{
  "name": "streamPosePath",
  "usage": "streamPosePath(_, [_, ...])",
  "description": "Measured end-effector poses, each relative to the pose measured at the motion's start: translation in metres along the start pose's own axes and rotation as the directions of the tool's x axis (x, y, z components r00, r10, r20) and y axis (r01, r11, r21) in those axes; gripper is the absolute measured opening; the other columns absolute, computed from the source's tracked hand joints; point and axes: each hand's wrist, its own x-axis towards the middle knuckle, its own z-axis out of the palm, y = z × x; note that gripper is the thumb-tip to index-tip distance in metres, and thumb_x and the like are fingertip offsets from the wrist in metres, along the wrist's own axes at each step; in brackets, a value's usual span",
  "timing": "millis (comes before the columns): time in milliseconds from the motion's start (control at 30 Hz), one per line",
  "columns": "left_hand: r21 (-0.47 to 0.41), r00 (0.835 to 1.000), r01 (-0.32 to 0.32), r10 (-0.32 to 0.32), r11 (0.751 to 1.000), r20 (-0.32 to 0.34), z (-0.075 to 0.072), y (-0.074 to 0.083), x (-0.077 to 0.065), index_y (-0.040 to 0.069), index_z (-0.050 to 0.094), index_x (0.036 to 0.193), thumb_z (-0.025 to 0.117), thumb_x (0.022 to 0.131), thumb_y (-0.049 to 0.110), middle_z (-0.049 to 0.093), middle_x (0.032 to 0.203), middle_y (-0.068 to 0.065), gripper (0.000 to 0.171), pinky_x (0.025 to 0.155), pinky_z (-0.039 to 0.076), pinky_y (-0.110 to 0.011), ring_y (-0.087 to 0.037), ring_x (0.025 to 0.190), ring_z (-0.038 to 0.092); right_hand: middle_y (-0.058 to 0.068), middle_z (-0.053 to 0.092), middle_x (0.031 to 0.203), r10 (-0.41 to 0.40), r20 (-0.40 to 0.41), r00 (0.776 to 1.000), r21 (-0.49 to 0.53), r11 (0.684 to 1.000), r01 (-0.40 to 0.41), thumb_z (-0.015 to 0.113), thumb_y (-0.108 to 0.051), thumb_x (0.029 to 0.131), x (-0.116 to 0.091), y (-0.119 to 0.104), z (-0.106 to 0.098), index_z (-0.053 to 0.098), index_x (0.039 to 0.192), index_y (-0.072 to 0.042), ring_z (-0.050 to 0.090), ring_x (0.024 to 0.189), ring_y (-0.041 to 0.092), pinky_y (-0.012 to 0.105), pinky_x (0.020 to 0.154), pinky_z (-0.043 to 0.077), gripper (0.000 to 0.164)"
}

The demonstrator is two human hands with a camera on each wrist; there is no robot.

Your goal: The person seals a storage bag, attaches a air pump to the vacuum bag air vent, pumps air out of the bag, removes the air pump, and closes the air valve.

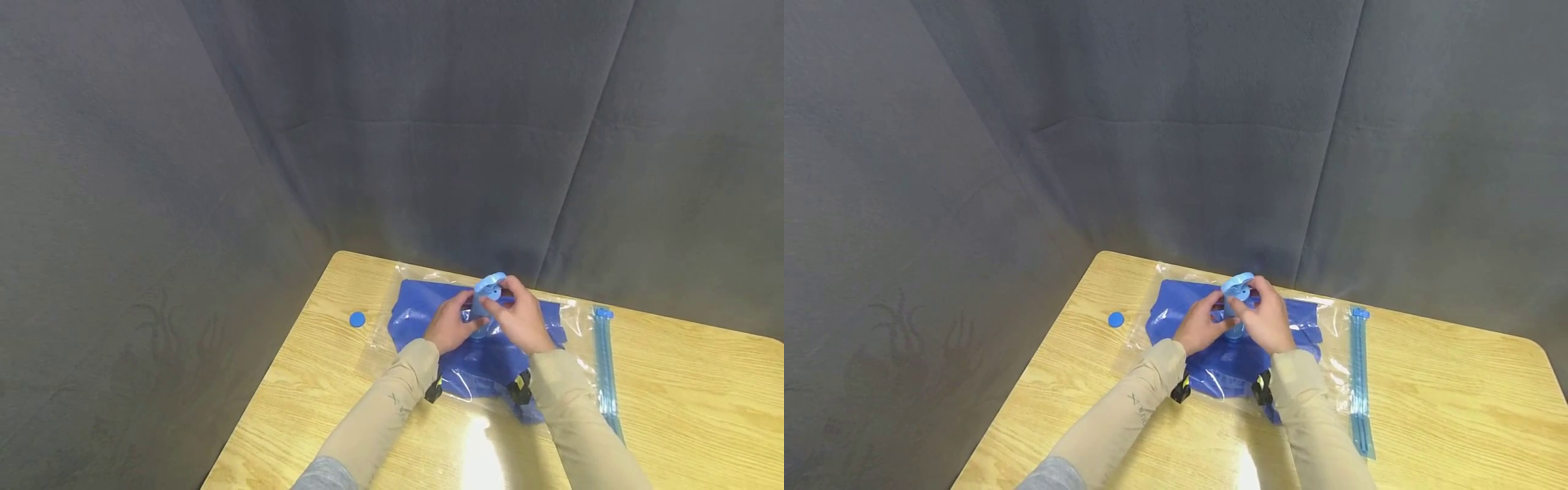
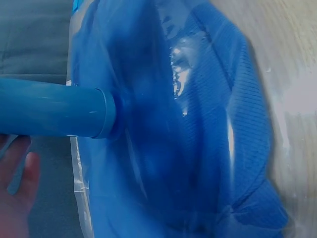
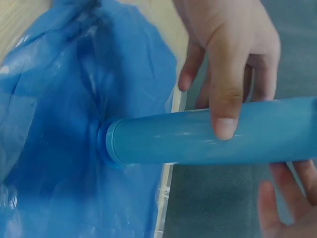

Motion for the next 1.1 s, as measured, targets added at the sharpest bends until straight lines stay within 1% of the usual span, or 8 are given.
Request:
streamPosePath(133, [0.043,1.0,-0.002,0.003,0.999,-0.023,0.001,-0.001,-0.002,0.014,0.053,0.134,0.071,0.087,0.033,0.065,0.127,-0.005,0.054,0.099,0.049,-0.029,-0.019,0.116,0.063,0.02,0.066,0.107,0.018,-0.054,0.998,-0.059,0.998,-0.021,0.072,-0.022,0.084,-0.001,-0.003,0.003,0.053,0.108,-0.002,0.063,0.101,0.034,0.039,0.083,0.047,0.037])
streamPosePath(233, [0.051,1.0,-0.003,0.005,0.999,-0.031,0.001,-0.001,-0.003,0.014,0.054,0.132,0.072,0.087,0.034,0.065,0.126,-0.005,0.052,0.098,0.049,-0.029,-0.02,0.114,0.063,0.02,0.065,0.104,0.054,-0.085,0.995,-0.085,0.994,-0.061,0.074,-0.027,0.083,-0.001,-0.005,0.005,0.05,0.105,-0.002,0.062,0.097,0.033,0.037,0.079,0.045,0.042])
streamPosePath(467, [0.067,0.999,0.013,-0.01,0.998,-0.047,0.004,-0.001,-0.002,0.016,0.057,0.127,0.073,0.085,0.035,0.067,0.123,-0.004,0.049,0.095,0.051,-0.029,-0.019,0.113,0.064,0.02,0.064,0.101,0.083,-0.115,0.99,-0.126,0.987,-0.098,0.075,-0.037,0.081,-0.001,-0.006,0.007,0.048,0.1,-0.002,0.06,0.094,0.033,0.037,0.076,0.044,0.049])
streamPosePath(633, [0.071,0.996,0.03,-0.024,0.997,-0.082,0.008,0.0,-0.001,0.016,0.057,0.125,0.075,0.083,0.037,0.067,0.122,-0.005,0.051,0.094,0.051,-0.029,-0.02,0.113,0.064,0.02,0.064,0.1,0.094,-0.127,0.988,-0.118,0.987,-0.109,0.076,-0.037,0.08,-0.001,-0.006,0.008,0.048,0.099,-0.002,0.061,0.096,0.035,0.039,0.077,0.045,0.049])
streamPosePath(767, [0.069,0.985,0.071,-0.059,0.995,-0.159,0.01,0.012,-0.003,0.016,0.054,0.128,0.077,0.079,0.037,0.064,0.124,-0.003,0.057,0.092,0.051,-0.029,-0.021,0.112,0.064,0.02,0.064,0.1,0.102,-0.132,0.986,-0.117,0.986,-0.117,0.076,-0.037,0.08,-0.001,-0.005,0.007,0.048,0.1,-0.002,0.061,0.094,0.034,0.038,0.076,0.046,0.049])
streamPosePath(867, [0.107,0.972,0.066,-0.039,0.992,-0.232,0.013,0.02,-0.003,0.014,0.054,0.125,0.079,0.076,0.033,0.063,0.12,-0.003,0.058,0.089,0.052,-0.027,-0.021,0.108,0.065,0.02,0.063,0.098,0.102,-0.145,0.984,-0.116,0.986,-0.119,0.076,-0.037,0.08,-0.002,-0.005,0.007,0.048,0.101,-0.001,0.06,0.09,0.032,0.036,0.073,0.045,0.05])
streamPosePath(933, [0.154,0.962,0.056,-0.012,0.986,-0.272,0.015,0.023,-0.003,0.013,0.055,0.121,0.08,0.075,0.032,0.063,0.115,-0.003,0.056,0.087,0.052,-0.027,-0.02,0.103,0.065,0.019,0.063,0.097,0.098,-0.155,0.983,-0.113,0.987,-0.116,0.077,-0.037,0.08,-0.002,-0.005,0.008,0.048,0.101,-0.001,0.06,0.089,0.031,0.035,0.072,0.044,0.05])
streamPosePath(1100, [0.197,0.948,0.092,-0.026,0.976,-0.317,0.018,0.026,-0.002,0.013,0.054,0.119,0.079,0.074,0.028,0.062,0.113,-0.003,0.054,0.085,0.053,-0.032,-0.02,0.099,0.064,0.017,0.062,0.096,0.085,-0.165,0.983,-0.11,0.988,-0.104,0.078,-0.036,0.079,-0.003,-0.007,0.009,0.048,0.101,-0.001,0.061,0.089,0.031,0.037,0.073,0.045,0.051])
